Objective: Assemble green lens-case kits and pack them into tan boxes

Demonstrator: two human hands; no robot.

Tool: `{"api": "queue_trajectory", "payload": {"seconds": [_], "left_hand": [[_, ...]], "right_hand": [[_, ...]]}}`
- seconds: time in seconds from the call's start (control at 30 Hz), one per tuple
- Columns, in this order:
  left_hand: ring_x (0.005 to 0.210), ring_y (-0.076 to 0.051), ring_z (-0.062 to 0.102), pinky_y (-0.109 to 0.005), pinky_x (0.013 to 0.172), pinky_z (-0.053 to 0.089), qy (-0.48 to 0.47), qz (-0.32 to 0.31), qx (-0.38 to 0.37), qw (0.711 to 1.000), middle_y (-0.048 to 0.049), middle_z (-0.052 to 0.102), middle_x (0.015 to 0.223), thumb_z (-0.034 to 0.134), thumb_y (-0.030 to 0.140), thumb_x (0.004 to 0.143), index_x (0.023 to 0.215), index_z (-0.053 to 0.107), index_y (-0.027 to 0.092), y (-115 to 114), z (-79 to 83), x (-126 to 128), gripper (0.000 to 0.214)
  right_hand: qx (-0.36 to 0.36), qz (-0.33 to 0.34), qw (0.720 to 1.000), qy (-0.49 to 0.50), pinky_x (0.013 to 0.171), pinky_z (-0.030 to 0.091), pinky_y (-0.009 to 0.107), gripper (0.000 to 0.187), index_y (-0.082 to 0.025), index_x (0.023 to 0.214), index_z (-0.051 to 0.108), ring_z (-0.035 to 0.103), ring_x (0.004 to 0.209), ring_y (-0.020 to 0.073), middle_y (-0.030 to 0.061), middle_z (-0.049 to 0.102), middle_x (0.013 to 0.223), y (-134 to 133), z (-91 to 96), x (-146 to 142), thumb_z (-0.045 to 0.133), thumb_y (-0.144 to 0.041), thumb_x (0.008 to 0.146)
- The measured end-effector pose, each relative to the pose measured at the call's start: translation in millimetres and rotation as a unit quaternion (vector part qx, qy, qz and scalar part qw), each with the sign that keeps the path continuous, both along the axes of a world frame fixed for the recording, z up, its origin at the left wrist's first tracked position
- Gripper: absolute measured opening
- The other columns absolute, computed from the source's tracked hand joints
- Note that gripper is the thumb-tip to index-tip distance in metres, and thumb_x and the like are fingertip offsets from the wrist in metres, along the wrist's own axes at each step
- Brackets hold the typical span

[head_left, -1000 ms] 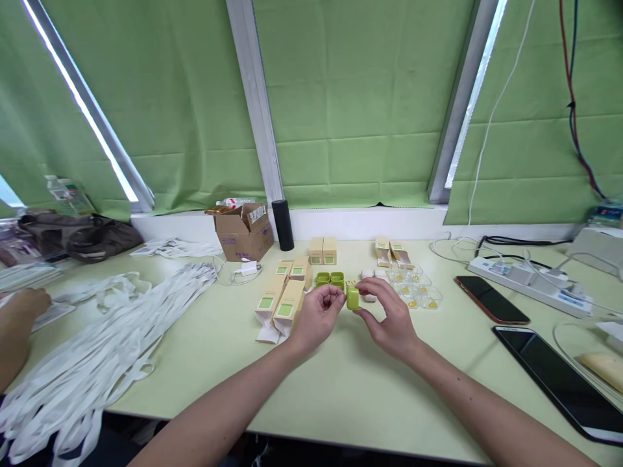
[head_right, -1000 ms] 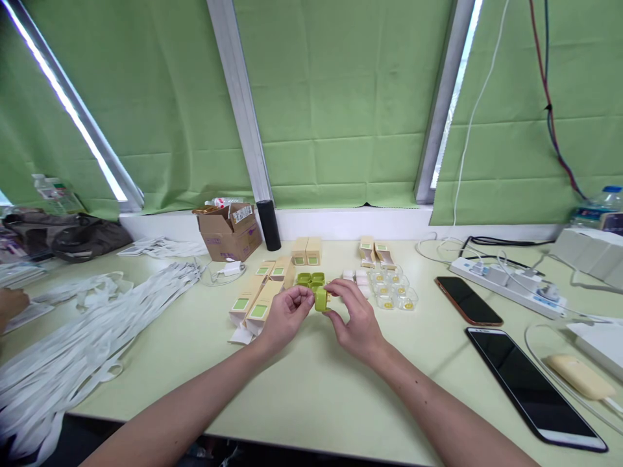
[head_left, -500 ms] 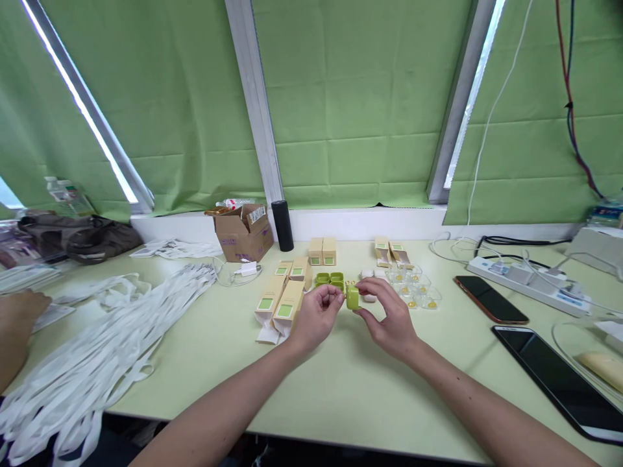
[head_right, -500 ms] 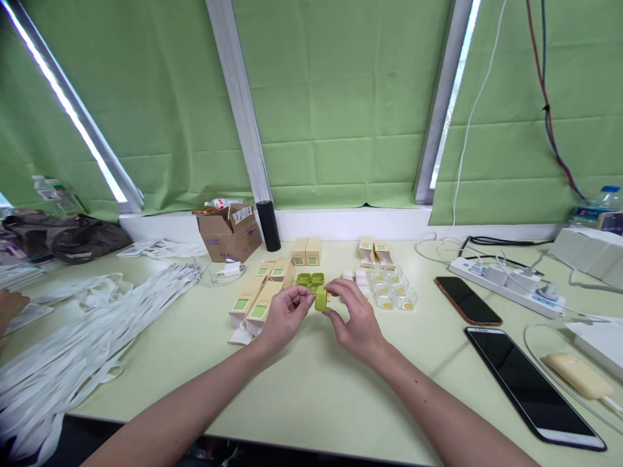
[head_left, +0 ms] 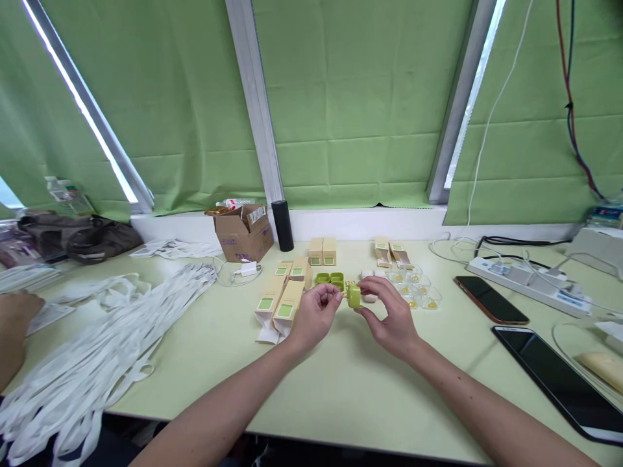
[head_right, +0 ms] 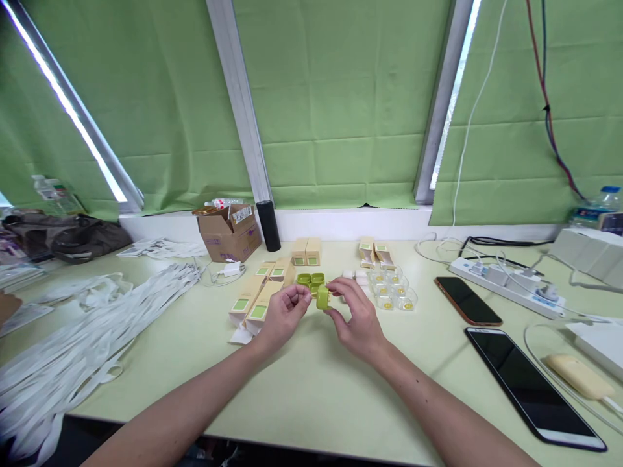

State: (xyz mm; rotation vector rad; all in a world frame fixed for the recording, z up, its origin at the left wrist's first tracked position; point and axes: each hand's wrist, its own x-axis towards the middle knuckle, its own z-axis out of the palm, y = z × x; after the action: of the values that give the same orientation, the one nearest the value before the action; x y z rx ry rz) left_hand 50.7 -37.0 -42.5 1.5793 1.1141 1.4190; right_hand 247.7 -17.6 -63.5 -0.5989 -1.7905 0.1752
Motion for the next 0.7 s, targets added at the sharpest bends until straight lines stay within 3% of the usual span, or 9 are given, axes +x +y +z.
{"api": "queue_trajectory", "payload": {"seconds": [0.27, 0.43, 0.6, 0.7], "left_hand": [[0.061, -0.010, 0.046, -0.024, 0.058, 0.036, -0.035, 0.004, 0.007, 0.999, 0.0015, 0.056, 0.069, 0.077, 0.055, 0.089, 0.086, 0.066, 0.016, 3, -1.1, 0, 0.041], [0.063, -0.013, 0.054, -0.027, 0.062, 0.043, -0.064, 0.023, 0.022, 0.997, 0.0017, 0.058, 0.066, 0.073, 0.051, 0.093, 0.101, 0.067, 0.016, 7, -4.5, -4, 0.036], [0.085, -0.019, 0.065, -0.033, 0.081, 0.054, -0.023, 0.046, 0.081, 0.995, -0.0042, 0.066, 0.087, 0.067, 0.042, 0.100, 0.116, 0.065, 0.017, 7, -9.2, -6, 0.030], [0.104, -0.023, 0.066, -0.039, 0.094, 0.055, 0.060, 0.064, 0.149, 0.985, -0.0109, 0.070, 0.109, 0.062, 0.036, 0.104, 0.126, 0.063, 0.020, 2, -10.5, -6, 0.028]], "right_hand": [[-0.004, -0.002, 1.000, 0.005, 0.084, 0.070, 0.045, 0.036, -0.027, 0.133, 0.063, 0.073, 0.109, 0.0294, 0.0136, 0.070, 0.126, 1, -1.4, 0, 0.069, -0.021, 0.098], [-0.018, -0.006, 1.000, 0.016, 0.084, 0.070, 0.046, 0.036, -0.027, 0.133, 0.063, 0.074, 0.098, 0.0261, 0.0127, 0.068, 0.127, 3, -1.9, 2, 0.069, -0.021, 0.098], [-0.026, -0.005, 0.999, 0.028, 0.088, 0.070, 0.047, 0.038, -0.027, 0.135, 0.062, 0.072, 0.104, 0.0261, 0.0126, 0.065, 0.130, 5, -1.8, 2, 0.068, -0.021, 0.098], [-0.028, 0.004, 0.999, 0.031, 0.094, 0.069, 0.050, 0.040, -0.028, 0.138, 0.060, 0.068, 0.117, 0.0287, 0.0133, 0.063, 0.131, 4, -1.1, 2, 0.066, -0.020, 0.100]]}}
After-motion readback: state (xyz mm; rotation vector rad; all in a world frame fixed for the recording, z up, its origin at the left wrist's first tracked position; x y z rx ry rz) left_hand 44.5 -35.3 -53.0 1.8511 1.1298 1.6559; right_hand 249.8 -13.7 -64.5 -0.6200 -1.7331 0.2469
